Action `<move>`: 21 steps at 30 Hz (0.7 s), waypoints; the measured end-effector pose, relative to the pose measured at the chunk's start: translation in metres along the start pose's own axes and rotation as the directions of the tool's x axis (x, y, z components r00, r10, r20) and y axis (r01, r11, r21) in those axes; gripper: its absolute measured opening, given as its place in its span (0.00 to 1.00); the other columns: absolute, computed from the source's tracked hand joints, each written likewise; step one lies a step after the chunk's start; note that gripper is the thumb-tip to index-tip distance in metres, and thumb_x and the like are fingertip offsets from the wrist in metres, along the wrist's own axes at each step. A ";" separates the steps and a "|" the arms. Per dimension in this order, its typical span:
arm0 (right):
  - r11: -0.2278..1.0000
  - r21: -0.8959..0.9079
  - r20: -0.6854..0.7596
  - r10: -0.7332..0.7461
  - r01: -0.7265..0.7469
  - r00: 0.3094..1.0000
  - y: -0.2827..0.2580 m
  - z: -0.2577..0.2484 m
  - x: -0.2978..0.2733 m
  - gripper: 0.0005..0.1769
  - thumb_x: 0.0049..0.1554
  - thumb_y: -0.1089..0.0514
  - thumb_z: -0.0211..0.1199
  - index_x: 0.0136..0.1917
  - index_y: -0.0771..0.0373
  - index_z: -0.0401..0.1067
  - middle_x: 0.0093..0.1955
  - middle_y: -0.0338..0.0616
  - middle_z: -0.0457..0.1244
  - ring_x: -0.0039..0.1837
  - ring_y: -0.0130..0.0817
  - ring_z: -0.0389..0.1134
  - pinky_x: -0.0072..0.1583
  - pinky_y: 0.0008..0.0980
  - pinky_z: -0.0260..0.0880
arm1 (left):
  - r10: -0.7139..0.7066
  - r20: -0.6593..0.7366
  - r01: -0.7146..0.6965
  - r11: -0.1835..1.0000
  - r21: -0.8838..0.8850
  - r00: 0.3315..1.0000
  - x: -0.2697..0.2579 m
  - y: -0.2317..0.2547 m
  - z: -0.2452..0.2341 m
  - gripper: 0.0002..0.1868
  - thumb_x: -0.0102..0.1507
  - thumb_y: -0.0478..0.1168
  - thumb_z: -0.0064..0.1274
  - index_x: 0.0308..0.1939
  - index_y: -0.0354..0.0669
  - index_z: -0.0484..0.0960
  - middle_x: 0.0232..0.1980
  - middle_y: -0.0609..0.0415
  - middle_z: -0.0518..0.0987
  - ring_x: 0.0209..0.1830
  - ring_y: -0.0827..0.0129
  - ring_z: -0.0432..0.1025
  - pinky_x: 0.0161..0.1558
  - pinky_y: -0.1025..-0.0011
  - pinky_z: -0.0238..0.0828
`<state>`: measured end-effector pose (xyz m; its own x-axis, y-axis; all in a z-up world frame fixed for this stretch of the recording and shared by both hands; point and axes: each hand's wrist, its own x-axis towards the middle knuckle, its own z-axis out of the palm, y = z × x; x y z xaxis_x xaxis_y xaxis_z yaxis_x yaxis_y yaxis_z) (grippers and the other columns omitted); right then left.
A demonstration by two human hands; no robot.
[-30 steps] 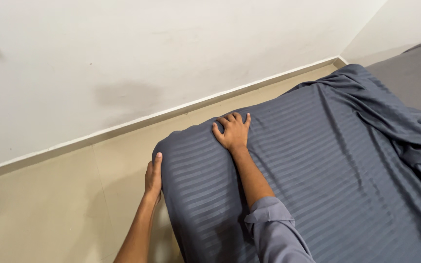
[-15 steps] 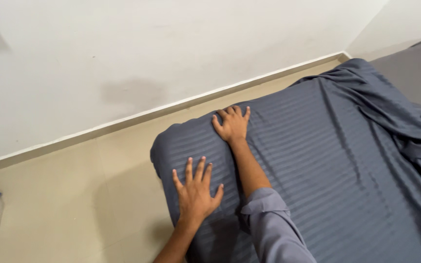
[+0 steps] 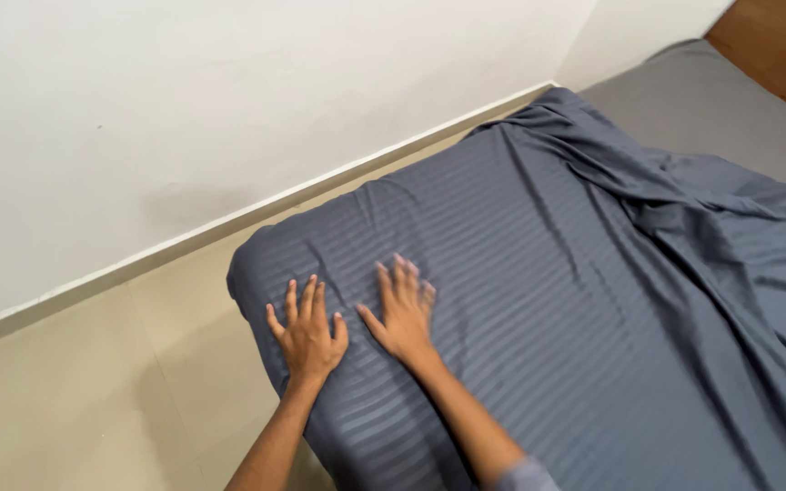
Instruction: The person spreads a gray fitted sheet over a mattress and tucks the edges under the corners. They repeatedly smooth the surface and adjust the sheet along the sides to fit it snugly.
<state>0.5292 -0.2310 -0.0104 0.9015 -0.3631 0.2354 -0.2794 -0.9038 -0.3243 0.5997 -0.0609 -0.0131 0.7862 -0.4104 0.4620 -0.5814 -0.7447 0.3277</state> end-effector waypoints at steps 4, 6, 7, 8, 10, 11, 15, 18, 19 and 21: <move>0.916 -0.200 0.194 0.385 -0.347 0.902 -0.011 -0.053 -0.090 0.62 0.49 0.15 0.52 0.82 0.54 0.45 0.85 0.55 0.34 0.85 0.58 0.26 0.72 0.80 0.24 | -0.006 -0.060 0.003 0.999 -0.041 0.998 -0.009 -0.009 0.017 0.29 0.62 0.49 0.50 0.67 0.46 0.74 0.76 0.58 0.67 0.81 0.55 0.56 0.77 0.37 0.32; 0.912 -0.187 0.253 0.404 -0.365 0.879 -0.025 -0.067 -0.113 0.65 0.46 0.13 0.53 0.82 0.51 0.44 0.85 0.56 0.33 0.84 0.61 0.25 0.71 0.81 0.22 | -0.061 -0.106 0.057 0.998 -0.041 0.993 -0.012 -0.009 0.019 0.28 0.63 0.49 0.50 0.67 0.46 0.73 0.76 0.54 0.67 0.80 0.55 0.57 0.75 0.35 0.37; 0.927 -0.160 0.259 0.370 -0.338 0.892 -0.036 -0.069 -0.121 0.65 0.45 0.13 0.53 0.83 0.50 0.44 0.85 0.58 0.32 0.84 0.63 0.24 0.70 0.82 0.21 | -0.106 -0.149 0.103 0.994 -0.030 0.983 -0.013 -0.008 0.018 0.28 0.64 0.49 0.50 0.67 0.45 0.72 0.76 0.51 0.66 0.80 0.54 0.57 0.72 0.33 0.41; 0.941 -0.133 0.263 0.336 -0.311 0.904 -0.048 -0.071 -0.128 0.65 0.45 0.12 0.53 0.83 0.49 0.44 0.85 0.60 0.32 0.84 0.65 0.23 0.70 0.82 0.21 | -0.151 -0.192 0.149 0.989 -0.022 0.970 -0.014 -0.007 0.016 0.29 0.64 0.50 0.50 0.67 0.44 0.70 0.76 0.47 0.65 0.79 0.53 0.58 0.69 0.32 0.44; 0.984 -0.070 0.315 0.177 -0.163 0.933 -0.068 -0.075 -0.142 0.64 0.46 0.13 0.55 0.83 0.48 0.46 0.85 0.62 0.31 0.84 0.68 0.23 0.70 0.83 0.21 | -0.333 -0.204 0.322 0.943 -0.087 0.921 -0.013 -0.008 0.007 0.29 0.67 0.50 0.48 0.69 0.42 0.68 0.77 0.42 0.64 0.79 0.47 0.57 0.65 0.37 0.57; 0.996 -0.041 0.338 0.092 -0.083 0.937 -0.075 -0.077 -0.147 0.63 0.47 0.13 0.55 0.83 0.48 0.46 0.85 0.63 0.30 0.84 0.69 0.22 0.70 0.83 0.20 | -0.427 -0.204 0.410 0.904 -0.124 0.881 -0.012 -0.007 0.005 0.29 0.68 0.50 0.47 0.70 0.41 0.66 0.77 0.39 0.64 0.79 0.44 0.57 0.63 0.40 0.63; 0.978 0.093 0.416 -0.206 0.184 0.886 -0.090 -0.079 -0.173 0.59 0.43 0.23 0.63 0.83 0.42 0.52 0.86 0.60 0.34 0.85 0.68 0.27 0.71 0.83 0.24 | -0.766 0.251 0.761 0.426 -0.490 0.591 -0.027 -0.023 -0.001 0.41 0.67 0.65 0.41 0.74 0.41 0.60 0.74 0.40 0.64 0.69 0.45 0.64 0.63 0.48 0.65; 0.964 0.078 0.312 -0.264 0.253 0.912 -0.083 -0.070 -0.176 0.58 0.44 0.30 0.67 0.83 0.42 0.54 0.87 0.57 0.38 0.86 0.66 0.33 0.71 0.83 0.29 | -0.633 0.632 0.768 -0.090 -0.634 0.447 -0.098 -0.031 0.020 0.45 0.67 0.73 0.31 0.73 0.39 0.62 0.71 0.43 0.70 0.68 0.52 0.69 0.66 0.56 0.67; 0.964 0.084 0.290 -0.265 0.252 0.920 -0.080 -0.066 -0.175 0.60 0.43 0.30 0.67 0.84 0.45 0.52 0.87 0.56 0.40 0.85 0.65 0.34 0.71 0.82 0.30 | -0.534 0.734 0.760 -0.237 -0.606 0.419 -0.131 -0.029 0.030 0.46 0.67 0.74 0.26 0.73 0.41 0.64 0.70 0.45 0.72 0.66 0.53 0.70 0.65 0.56 0.67; 0.965 0.106 0.231 -0.257 0.238 0.938 -0.077 -0.059 -0.174 0.63 0.42 0.30 0.68 0.83 0.53 0.49 0.86 0.55 0.42 0.85 0.61 0.35 0.72 0.81 0.31 | -0.509 0.697 0.672 -0.275 -0.688 0.505 -0.202 -0.017 0.050 0.37 0.70 0.69 0.31 0.68 0.46 0.68 0.69 0.54 0.73 0.66 0.61 0.70 0.64 0.62 0.64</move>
<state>0.3747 -0.1114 0.0275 0.9941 -0.0565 0.0924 -0.0202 -0.9350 -0.3541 0.4610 0.0080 -0.1534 0.8391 -0.1948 -0.5079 0.5439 0.2914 0.7869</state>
